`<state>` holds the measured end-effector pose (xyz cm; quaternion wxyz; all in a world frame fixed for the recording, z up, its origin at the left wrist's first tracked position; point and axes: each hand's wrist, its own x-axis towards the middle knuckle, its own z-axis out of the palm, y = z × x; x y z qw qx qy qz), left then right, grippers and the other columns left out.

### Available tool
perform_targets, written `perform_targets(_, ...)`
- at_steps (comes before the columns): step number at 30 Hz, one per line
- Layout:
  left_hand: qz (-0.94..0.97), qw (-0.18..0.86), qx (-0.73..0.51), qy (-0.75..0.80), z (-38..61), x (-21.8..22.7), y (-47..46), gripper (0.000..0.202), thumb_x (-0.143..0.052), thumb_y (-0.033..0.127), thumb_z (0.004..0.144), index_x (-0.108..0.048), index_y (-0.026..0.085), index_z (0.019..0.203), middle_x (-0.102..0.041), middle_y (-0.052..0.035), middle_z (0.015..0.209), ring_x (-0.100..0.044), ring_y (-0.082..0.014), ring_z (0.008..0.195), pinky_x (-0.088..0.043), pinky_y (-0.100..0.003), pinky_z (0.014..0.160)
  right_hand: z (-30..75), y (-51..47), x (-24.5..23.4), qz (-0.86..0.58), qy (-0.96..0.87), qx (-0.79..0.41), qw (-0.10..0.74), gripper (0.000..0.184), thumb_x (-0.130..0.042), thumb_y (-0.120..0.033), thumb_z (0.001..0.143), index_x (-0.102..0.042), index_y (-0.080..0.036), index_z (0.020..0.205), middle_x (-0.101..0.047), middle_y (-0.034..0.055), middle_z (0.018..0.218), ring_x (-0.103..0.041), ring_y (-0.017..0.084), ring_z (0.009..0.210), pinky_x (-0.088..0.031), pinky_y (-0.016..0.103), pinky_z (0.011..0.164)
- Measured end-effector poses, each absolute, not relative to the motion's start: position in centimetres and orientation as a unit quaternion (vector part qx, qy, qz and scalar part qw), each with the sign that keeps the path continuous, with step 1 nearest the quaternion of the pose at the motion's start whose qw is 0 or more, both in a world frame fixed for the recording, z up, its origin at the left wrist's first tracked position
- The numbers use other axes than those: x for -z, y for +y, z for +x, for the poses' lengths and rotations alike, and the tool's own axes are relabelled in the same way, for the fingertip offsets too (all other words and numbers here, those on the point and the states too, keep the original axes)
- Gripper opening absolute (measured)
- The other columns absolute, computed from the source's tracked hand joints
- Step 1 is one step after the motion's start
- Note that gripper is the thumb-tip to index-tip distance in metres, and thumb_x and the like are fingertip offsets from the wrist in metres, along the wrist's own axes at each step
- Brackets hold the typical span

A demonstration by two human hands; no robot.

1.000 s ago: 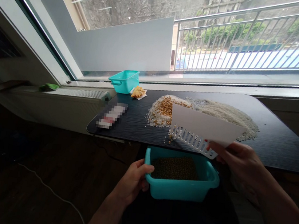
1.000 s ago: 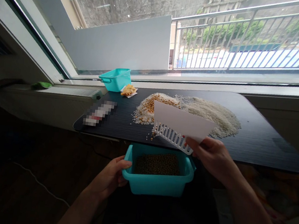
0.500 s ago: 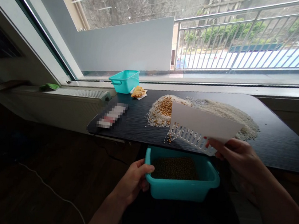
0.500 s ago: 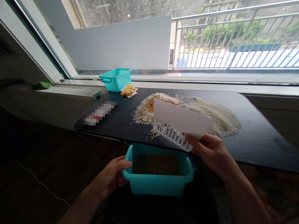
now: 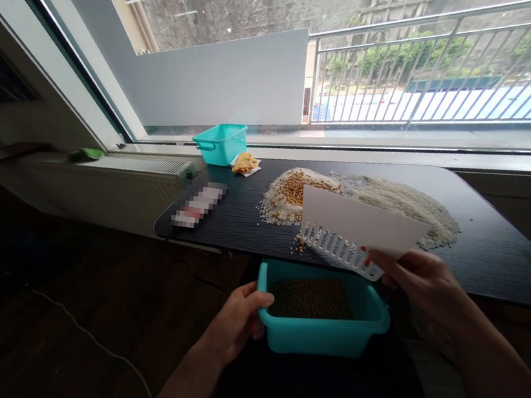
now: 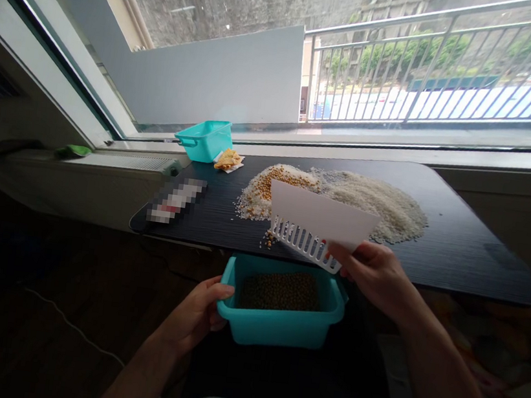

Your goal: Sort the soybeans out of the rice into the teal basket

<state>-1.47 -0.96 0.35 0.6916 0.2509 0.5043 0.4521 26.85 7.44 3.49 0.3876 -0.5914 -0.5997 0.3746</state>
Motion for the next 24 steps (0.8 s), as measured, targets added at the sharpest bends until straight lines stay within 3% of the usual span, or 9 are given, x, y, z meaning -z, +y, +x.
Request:
perform_targets(14,0.254,0.694,-0.451,0.501,-1.6,0.0,-1.0,0.030,-0.078,0.033,0.058,-0.053,0.019,0.066,-0.040,0.0108,0.040,-0.030,-0.0042,0.036,-0.020,-0.019,0.038,25.9,7.9,-4.0,-0.585,-0.602,-0.383,0.385,0.071,-0.068,-0.081,0.059,-0.079,-0.013,0.077,-0.065,0.0052,0.058,-0.050,0.015,0.052,-0.039,0.030,0.050)
perform_targets(24,0.254,0.690,-0.452,0.505,-1.4,-0.2,-0.9,0.031,-0.079,0.034,0.056,-0.053,0.019,0.065,-0.040,0.0107,0.041,-0.030,-0.0037,0.036,-0.019,-0.019,0.038,26.7,6.7,-4.7,-0.592,-0.563,-0.419,0.396,0.063,-0.077,-0.078,0.049,-0.075,-0.017,0.063,-0.061,0.0038,0.051,-0.048,0.014,0.049,-0.038,0.029,0.047)
